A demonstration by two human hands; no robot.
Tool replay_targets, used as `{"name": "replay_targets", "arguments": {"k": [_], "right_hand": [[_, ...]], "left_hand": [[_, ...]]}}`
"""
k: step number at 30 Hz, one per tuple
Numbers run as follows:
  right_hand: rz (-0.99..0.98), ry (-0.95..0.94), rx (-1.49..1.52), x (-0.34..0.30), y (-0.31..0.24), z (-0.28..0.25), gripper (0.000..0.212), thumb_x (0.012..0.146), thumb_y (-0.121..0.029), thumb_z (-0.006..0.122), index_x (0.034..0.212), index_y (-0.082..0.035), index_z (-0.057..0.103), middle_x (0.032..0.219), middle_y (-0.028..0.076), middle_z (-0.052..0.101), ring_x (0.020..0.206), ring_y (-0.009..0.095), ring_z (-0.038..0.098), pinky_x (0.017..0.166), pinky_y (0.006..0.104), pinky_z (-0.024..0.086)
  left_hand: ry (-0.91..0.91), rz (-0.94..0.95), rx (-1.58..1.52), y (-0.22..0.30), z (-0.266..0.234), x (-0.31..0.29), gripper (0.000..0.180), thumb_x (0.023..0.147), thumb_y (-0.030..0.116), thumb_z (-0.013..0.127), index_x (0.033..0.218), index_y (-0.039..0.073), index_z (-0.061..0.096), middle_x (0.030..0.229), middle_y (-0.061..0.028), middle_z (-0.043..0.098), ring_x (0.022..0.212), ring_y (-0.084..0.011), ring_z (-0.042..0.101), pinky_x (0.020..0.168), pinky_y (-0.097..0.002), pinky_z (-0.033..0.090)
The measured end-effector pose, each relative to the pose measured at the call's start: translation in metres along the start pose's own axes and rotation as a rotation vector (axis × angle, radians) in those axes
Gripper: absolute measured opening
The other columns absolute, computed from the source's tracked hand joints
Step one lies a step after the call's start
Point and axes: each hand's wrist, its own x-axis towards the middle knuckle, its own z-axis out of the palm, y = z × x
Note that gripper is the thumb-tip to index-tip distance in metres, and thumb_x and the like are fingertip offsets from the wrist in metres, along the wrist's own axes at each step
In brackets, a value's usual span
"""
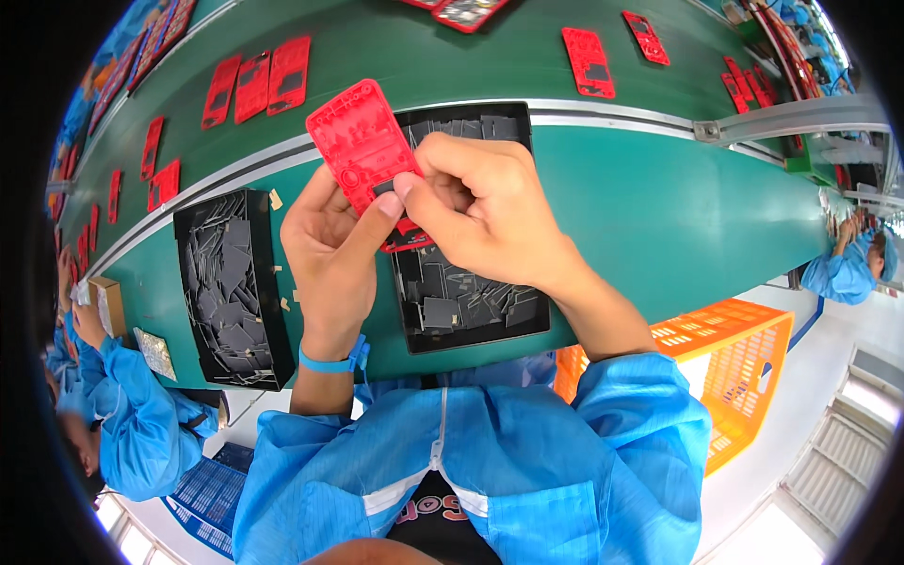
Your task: Assembling electronic components by placing modules into red plastic casings on a factory assembly line.
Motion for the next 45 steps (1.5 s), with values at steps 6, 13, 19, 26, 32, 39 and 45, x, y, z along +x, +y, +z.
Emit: {"name": "replay_targets", "arguments": {"k": [6,13,19,26,32,39,45], "right_hand": [[0.230,0.086,-0.120,0.066,0.052,-0.037,0.037,0.099,-0.026,0.065,0.074,0.001,0.060,0.057,-0.001,0.047,0.060,0.007,0.043,0.053,0.0322,0.037],[0.347,-0.097,-0.504,0.146,0.146,-0.056,0.047,0.095,-0.038,0.067,0.076,0.005,0.068,0.065,0.009,0.063,0.058,0.017,0.053,0.060,0.0359,0.047],[0.224,0.515,-0.827,0.149,0.202,-0.158,0.044,0.087,-0.045,0.066,0.090,-0.002,0.075,0.089,0.023,0.074,0.086,0.039,0.071,0.084,0.0488,0.056],[0.662,0.315,-1.075,0.095,0.251,-0.274,0.068,0.089,-0.052,0.070,0.136,-0.004,0.060,0.127,0.027,0.067,0.124,0.042,0.061,0.103,0.0492,0.049],[0.033,0.165,-0.580,0.091,0.148,-0.198,0.077,0.087,-0.027,0.080,0.152,-0.003,0.046,0.135,0.015,0.067,0.120,0.027,0.066,0.099,0.0402,0.053],[-0.309,-0.224,-0.399,0.060,0.018,-0.106,0.083,0.076,-0.013,0.083,0.151,-0.008,0.047,0.129,0.015,0.069,0.116,0.034,0.068,0.101,0.0424,0.053],[0.020,0.243,-0.798,0.090,0.099,-0.124,0.074,0.077,-0.040,0.083,0.124,0.010,0.055,0.101,0.023,0.073,0.092,0.038,0.073,0.082,0.0474,0.058]], "left_hand": [[0.098,-0.137,0.045,0.006,-0.001,0.008,0.054,0.096,-0.005,0.065,0.145,-0.006,0.044,0.120,-0.0209,0.066,0.107,-0.0250,0.069,0.079,-0.0404,0.068],[0.089,-0.130,0.094,-0.001,-0.005,0.013,0.043,0.101,0.004,0.060,0.142,-0.006,0.048,0.118,-0.0226,0.067,0.104,-0.0256,0.070,0.077,-0.0402,0.067],[0.115,-0.098,0.132,0.006,-0.010,0.012,0.037,0.103,0.008,0.056,0.138,-0.004,0.052,0.115,-0.0205,0.069,0.101,-0.0236,0.070,0.076,-0.0376,0.065],[0.052,-0.157,0.129,-0.002,-0.009,0.013,0.033,0.105,0.014,0.057,0.134,-0.003,0.057,0.114,-0.0187,0.069,0.098,-0.0217,0.071,0.075,-0.0355,0.064],[0.003,-0.196,0.138,-0.002,-0.009,0.015,0.032,0.107,0.017,0.053,0.130,-0.004,0.059,0.110,-0.0185,0.069,0.096,-0.0235,0.071,0.074,-0.0358,0.064],[-0.012,-0.240,0.069,0.000,-0.009,0.013,0.037,0.110,0.025,0.047,0.129,-0.005,0.059,0.107,-0.0184,0.070,0.094,-0.0235,0.072,0.074,-0.0354,0.063],[-0.060,-0.231,0.081,0.001,0.002,0.011,0.037,0.110,0.025,0.048,0.129,-0.005,0.059,0.107,-0.0183,0.070,0.093,-0.0231,0.071,0.074,-0.0352,0.063]]}}
